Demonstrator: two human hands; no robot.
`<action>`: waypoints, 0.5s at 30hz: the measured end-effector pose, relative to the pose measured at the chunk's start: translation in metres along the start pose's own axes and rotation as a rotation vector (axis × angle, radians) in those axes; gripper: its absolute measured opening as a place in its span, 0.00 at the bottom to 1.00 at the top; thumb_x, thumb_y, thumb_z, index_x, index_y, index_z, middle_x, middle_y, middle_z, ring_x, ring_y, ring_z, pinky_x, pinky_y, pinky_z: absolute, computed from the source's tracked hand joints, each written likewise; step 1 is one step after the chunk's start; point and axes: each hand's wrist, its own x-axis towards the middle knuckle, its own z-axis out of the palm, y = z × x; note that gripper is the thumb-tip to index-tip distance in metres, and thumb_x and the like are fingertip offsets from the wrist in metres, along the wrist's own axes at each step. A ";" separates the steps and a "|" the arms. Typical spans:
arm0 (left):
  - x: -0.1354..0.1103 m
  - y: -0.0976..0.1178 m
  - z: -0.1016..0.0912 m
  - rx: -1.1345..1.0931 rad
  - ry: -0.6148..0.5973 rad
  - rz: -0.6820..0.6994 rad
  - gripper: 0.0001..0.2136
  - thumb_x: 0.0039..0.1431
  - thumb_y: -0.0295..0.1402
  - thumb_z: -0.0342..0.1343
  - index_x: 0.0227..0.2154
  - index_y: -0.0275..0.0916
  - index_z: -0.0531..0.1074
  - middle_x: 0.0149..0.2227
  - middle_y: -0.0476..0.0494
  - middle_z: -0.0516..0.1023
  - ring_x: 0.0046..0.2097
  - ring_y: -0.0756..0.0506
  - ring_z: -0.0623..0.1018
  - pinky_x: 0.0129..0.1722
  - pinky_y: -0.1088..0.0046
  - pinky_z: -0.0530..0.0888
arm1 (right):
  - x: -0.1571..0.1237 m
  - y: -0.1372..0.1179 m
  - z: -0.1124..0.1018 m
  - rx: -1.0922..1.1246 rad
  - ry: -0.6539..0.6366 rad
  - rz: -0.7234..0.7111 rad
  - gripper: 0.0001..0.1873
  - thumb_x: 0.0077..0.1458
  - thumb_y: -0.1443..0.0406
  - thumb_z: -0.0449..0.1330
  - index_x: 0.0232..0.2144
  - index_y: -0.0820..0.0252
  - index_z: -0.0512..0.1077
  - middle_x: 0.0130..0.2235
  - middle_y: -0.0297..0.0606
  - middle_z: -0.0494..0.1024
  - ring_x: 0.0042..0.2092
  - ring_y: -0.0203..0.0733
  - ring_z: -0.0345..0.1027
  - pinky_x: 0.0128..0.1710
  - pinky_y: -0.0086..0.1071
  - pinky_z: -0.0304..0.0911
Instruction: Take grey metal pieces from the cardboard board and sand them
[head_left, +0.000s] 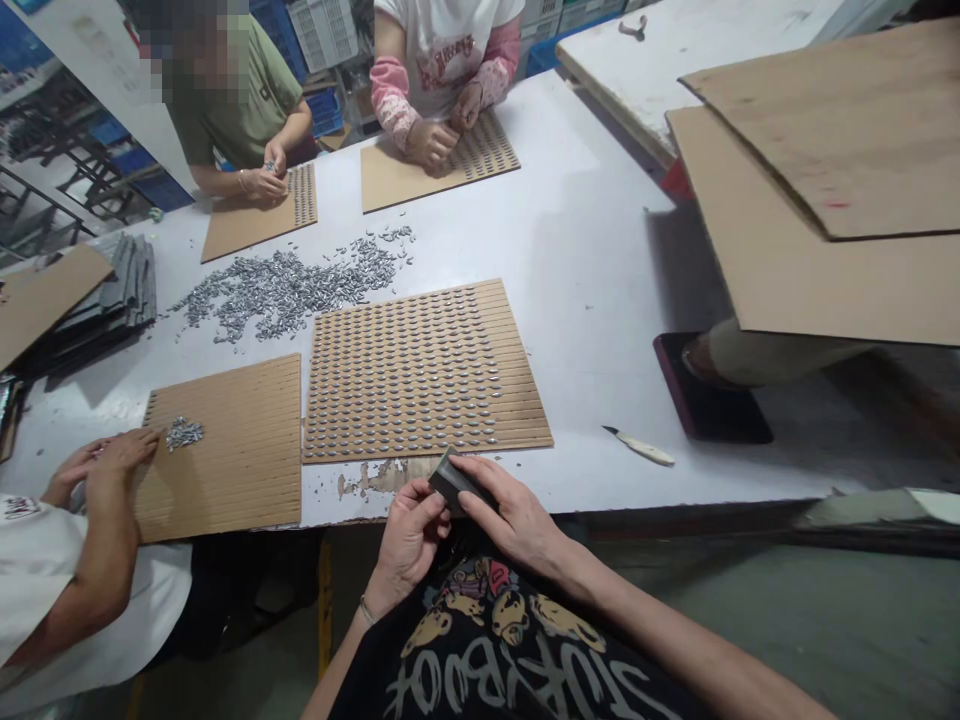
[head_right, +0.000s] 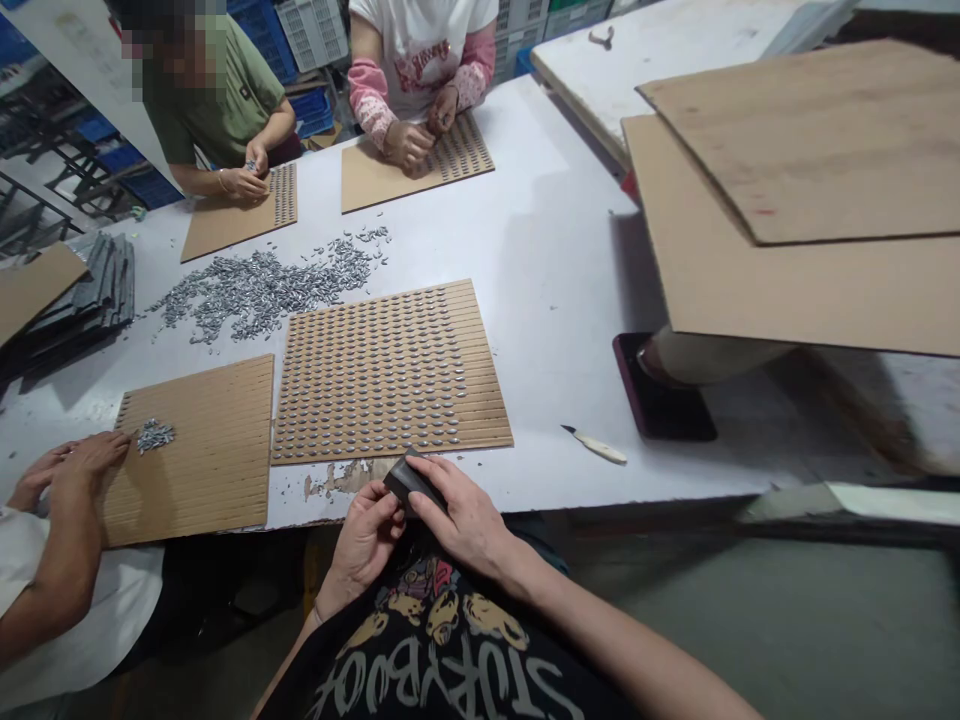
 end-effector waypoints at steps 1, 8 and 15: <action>0.000 -0.001 0.000 0.017 -0.009 -0.005 0.19 0.41 0.35 0.73 0.29 0.37 0.67 0.22 0.54 0.70 0.22 0.56 0.68 0.20 0.84 0.63 | 0.000 0.000 0.001 0.008 -0.003 0.001 0.22 0.65 0.60 0.51 0.59 0.55 0.65 0.55 0.46 0.72 0.56 0.46 0.67 0.56 0.43 0.66; -0.001 -0.001 0.004 0.124 0.025 0.071 0.19 0.42 0.38 0.72 0.27 0.36 0.67 0.20 0.54 0.70 0.21 0.56 0.67 0.21 0.82 0.63 | -0.003 0.005 0.007 -0.046 0.029 0.001 0.23 0.66 0.58 0.50 0.60 0.57 0.64 0.57 0.49 0.70 0.59 0.48 0.64 0.58 0.47 0.63; -0.005 0.003 0.007 0.178 0.051 0.133 0.17 0.45 0.38 0.71 0.28 0.37 0.68 0.20 0.54 0.72 0.21 0.54 0.69 0.22 0.80 0.65 | -0.004 0.004 0.004 -0.157 0.048 -0.024 0.23 0.65 0.59 0.51 0.60 0.55 0.67 0.57 0.47 0.72 0.59 0.49 0.65 0.57 0.46 0.65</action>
